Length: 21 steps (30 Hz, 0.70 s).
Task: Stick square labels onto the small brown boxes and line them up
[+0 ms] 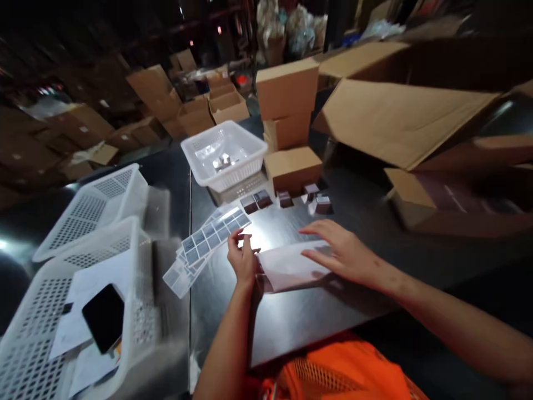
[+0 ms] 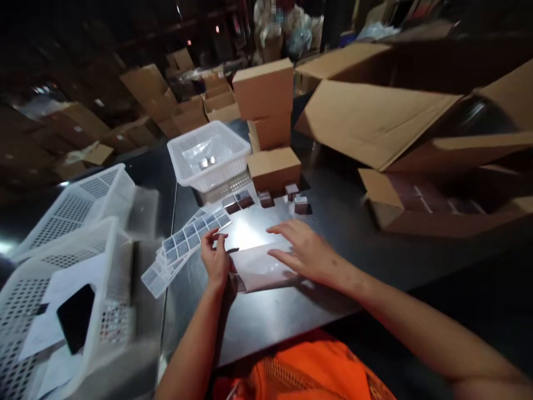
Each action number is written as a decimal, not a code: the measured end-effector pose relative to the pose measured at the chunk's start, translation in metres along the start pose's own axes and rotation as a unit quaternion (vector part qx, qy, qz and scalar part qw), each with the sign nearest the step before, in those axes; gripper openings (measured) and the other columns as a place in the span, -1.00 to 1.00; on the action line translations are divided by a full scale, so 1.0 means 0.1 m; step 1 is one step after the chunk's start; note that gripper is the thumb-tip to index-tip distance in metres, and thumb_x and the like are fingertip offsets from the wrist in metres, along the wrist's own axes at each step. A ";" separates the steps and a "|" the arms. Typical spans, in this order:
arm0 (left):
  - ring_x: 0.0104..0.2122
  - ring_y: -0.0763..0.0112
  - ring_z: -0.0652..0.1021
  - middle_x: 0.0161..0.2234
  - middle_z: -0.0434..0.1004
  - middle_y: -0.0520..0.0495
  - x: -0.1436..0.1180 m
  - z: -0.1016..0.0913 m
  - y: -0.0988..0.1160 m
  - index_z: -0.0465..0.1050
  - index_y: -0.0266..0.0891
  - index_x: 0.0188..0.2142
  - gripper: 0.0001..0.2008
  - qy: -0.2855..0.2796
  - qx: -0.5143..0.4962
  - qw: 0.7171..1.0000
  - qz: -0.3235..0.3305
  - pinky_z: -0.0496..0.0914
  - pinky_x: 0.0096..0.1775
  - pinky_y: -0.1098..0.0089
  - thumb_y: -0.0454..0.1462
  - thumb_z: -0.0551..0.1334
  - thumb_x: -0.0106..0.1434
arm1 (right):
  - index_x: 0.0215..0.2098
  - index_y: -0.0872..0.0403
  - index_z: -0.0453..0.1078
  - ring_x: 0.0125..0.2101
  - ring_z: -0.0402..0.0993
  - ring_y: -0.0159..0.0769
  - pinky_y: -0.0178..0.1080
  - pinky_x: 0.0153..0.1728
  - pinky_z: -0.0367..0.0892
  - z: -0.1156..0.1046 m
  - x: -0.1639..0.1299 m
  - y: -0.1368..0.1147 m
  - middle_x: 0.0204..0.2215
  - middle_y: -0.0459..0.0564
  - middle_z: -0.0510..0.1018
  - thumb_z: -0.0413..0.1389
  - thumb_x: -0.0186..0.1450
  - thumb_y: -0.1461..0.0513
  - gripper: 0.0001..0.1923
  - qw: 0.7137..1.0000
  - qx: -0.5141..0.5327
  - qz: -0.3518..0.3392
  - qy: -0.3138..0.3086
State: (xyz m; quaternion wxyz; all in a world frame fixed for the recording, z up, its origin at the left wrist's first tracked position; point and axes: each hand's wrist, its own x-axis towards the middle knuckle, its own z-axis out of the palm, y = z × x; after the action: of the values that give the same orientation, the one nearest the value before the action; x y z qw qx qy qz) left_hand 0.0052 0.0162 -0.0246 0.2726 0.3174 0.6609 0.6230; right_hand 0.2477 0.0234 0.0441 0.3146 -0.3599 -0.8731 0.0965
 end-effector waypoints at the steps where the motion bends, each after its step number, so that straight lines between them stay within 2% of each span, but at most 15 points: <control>1: -0.36 0.42 0.53 -0.25 0.52 -0.02 0.00 -0.01 0.01 0.42 -0.19 -0.09 -0.70 0.005 0.006 1.000 0.004 0.46 -0.38 0.43 -0.14 0.24 0.21 | 0.07 0.06 0.41 -0.05 0.53 -0.09 -0.10 -0.01 0.46 0.18 0.11 -0.10 -0.07 0.08 0.58 0.23 0.36 0.12 -0.64 0.997 0.043 -0.009 -0.065; 3: -0.29 0.40 0.54 -0.23 0.52 -0.04 -0.02 -0.04 0.05 0.40 -0.19 -0.08 -0.71 0.015 0.013 1.000 0.015 0.43 -0.30 0.42 -0.13 0.22 0.25 | 0.09 0.09 0.42 -0.04 0.51 -0.03 -0.04 0.00 0.44 0.47 0.28 -0.22 -0.06 0.13 0.58 0.34 0.28 0.15 -0.54 0.981 0.111 -0.017 -0.161; 6: -0.17 0.36 0.54 -0.21 0.51 -0.05 -0.05 -0.09 0.10 0.35 -0.17 -0.05 -0.70 0.027 0.003 0.999 0.030 0.39 -0.20 0.41 -0.09 0.21 0.29 | 0.04 0.10 0.46 -0.07 0.53 0.00 -0.04 -0.04 0.44 0.71 0.44 -0.29 -0.09 0.15 0.60 0.42 0.19 0.12 -0.49 0.967 0.151 -0.007 -0.206; 8: -0.20 0.39 0.54 -0.20 0.51 -0.05 -0.06 -0.11 0.12 0.31 -0.16 -0.03 -0.67 0.025 -0.016 0.999 0.023 0.38 -0.21 0.43 -0.06 0.19 0.31 | 0.00 0.09 0.48 -0.14 0.56 -0.06 -0.11 -0.12 0.45 0.80 0.50 -0.31 -0.16 0.10 0.62 0.42 0.20 0.12 -0.54 0.967 0.157 0.004 -0.202; 10: -0.39 0.48 0.51 -0.21 0.51 -0.02 -0.04 -0.12 0.12 0.28 -0.15 0.00 -0.63 0.004 -0.038 0.999 -0.004 0.37 -0.33 0.45 -0.02 0.17 0.32 | -0.04 0.07 0.50 -0.23 0.58 -0.16 -0.21 -0.22 0.44 0.85 0.53 -0.32 -0.24 0.02 0.64 0.35 0.27 0.19 -0.68 0.968 0.157 0.014 -0.194; 13: -0.58 0.52 0.44 -0.34 0.52 0.03 0.01 -0.14 0.11 0.29 -0.18 -0.02 -0.55 -0.085 -0.074 0.990 -0.089 0.36 -0.45 0.44 0.09 0.14 0.30 | -0.07 0.07 0.50 -0.24 0.59 -0.23 -0.28 -0.25 0.40 0.86 0.54 -0.29 -0.24 -0.02 0.65 0.21 0.35 0.32 -0.82 0.974 0.142 0.043 -0.173; 15: -0.54 0.42 0.53 -0.44 0.51 0.00 0.03 -0.15 0.11 0.37 -0.25 -0.14 -0.50 -0.155 -0.089 0.974 -0.138 0.41 -0.42 0.41 0.14 0.18 0.23 | -0.05 0.06 0.49 -0.23 0.60 -0.22 -0.27 -0.24 0.39 0.85 0.51 -0.25 -0.19 0.00 0.66 0.17 0.35 0.34 -0.79 0.978 0.121 0.067 -0.154; 17: -0.45 0.33 0.60 -0.45 0.54 -0.06 0.03 -0.14 0.10 0.42 -0.27 -0.27 -0.53 -0.198 -0.094 0.963 -0.158 0.44 -0.38 0.39 0.12 0.28 0.15 | -0.01 0.04 0.47 -0.26 0.61 -0.18 -0.25 -0.27 0.37 0.84 0.44 -0.20 -0.18 0.00 0.67 0.17 0.34 0.33 -0.75 0.982 0.096 0.087 -0.137; 21: -0.39 0.34 0.60 -0.43 0.58 -0.05 -0.06 -0.10 0.12 0.50 -0.25 -0.41 -0.67 -0.209 -0.081 0.965 -0.139 0.46 -0.30 0.39 -0.05 0.44 0.03 | -0.01 0.04 0.46 -0.27 0.62 -0.12 -0.21 -0.31 0.37 0.83 0.29 -0.14 -0.20 0.04 0.68 0.15 0.37 0.30 -0.77 0.988 0.055 0.100 -0.099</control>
State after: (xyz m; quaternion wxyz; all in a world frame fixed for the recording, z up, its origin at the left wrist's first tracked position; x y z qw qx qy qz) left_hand 0.0025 0.0050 -0.0124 0.5137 0.3223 0.5741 0.5502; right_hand 0.1726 0.0387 -0.0013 0.2345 -0.4161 -0.8529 0.2106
